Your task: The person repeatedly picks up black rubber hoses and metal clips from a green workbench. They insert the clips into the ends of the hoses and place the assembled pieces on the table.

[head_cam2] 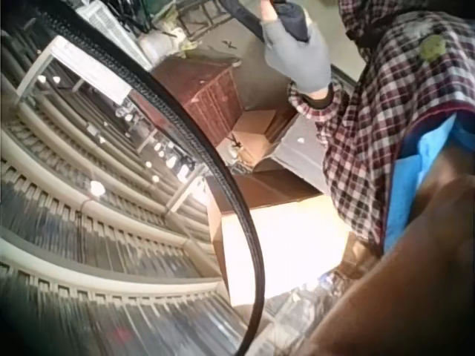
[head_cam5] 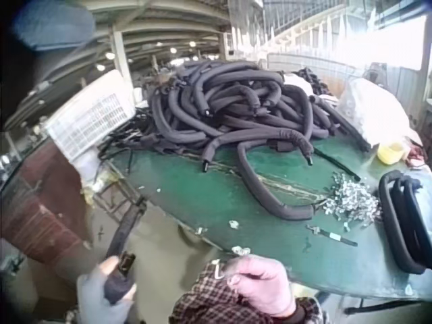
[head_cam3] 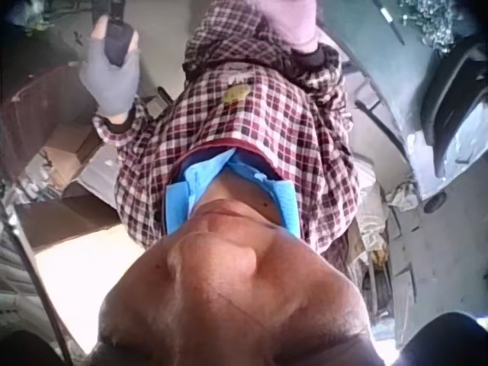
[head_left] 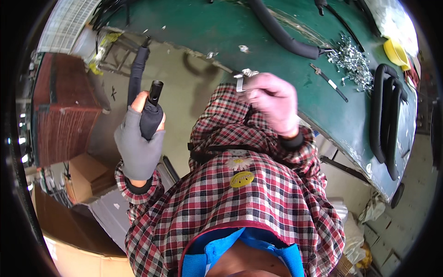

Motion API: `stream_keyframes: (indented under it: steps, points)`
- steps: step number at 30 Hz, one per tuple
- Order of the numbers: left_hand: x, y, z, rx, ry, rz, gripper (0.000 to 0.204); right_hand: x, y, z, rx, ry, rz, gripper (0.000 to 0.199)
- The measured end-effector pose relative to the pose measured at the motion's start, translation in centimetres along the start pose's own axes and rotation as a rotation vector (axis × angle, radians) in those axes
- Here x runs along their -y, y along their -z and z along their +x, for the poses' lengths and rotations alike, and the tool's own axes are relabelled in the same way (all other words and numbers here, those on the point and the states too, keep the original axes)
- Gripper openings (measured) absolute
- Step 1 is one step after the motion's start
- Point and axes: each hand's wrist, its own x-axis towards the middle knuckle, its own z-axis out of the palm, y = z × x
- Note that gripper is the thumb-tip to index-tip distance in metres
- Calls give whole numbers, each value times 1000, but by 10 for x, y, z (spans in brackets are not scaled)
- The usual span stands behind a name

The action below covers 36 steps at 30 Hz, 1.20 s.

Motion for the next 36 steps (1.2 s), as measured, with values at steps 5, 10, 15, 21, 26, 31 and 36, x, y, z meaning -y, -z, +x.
stream_keyframes:
  steps: [5, 10, 15, 21, 26, 31, 36]
  points:
    - [21, -55, -28, 20, 171, -75, 43, -50, -45, 5, 75, -215, 358, 11]
    - [0, -103, -18, 20, 446, -799, 42, -89, -45, -7, -7, -252, 300, 10]
    - [3, -142, -13, 34, 430, -869, 42, -93, -35, -17, -74, -347, 245, 12]
    - [0, -147, -8, 117, 489, -858, 41, -83, -31, -21, -232, -692, 453, 38]
    - [-1, -145, -4, 184, 358, -684, 42, -65, -31, -19, -92, -667, 173, 56]
    - [-4, -135, 0, 270, 278, -625, 46, -55, -41, -24, -244, -757, 662, 42]
    - [-12, -144, -5, 222, 243, -855, 53, -53, -38, -28, -340, -500, 241, 34]
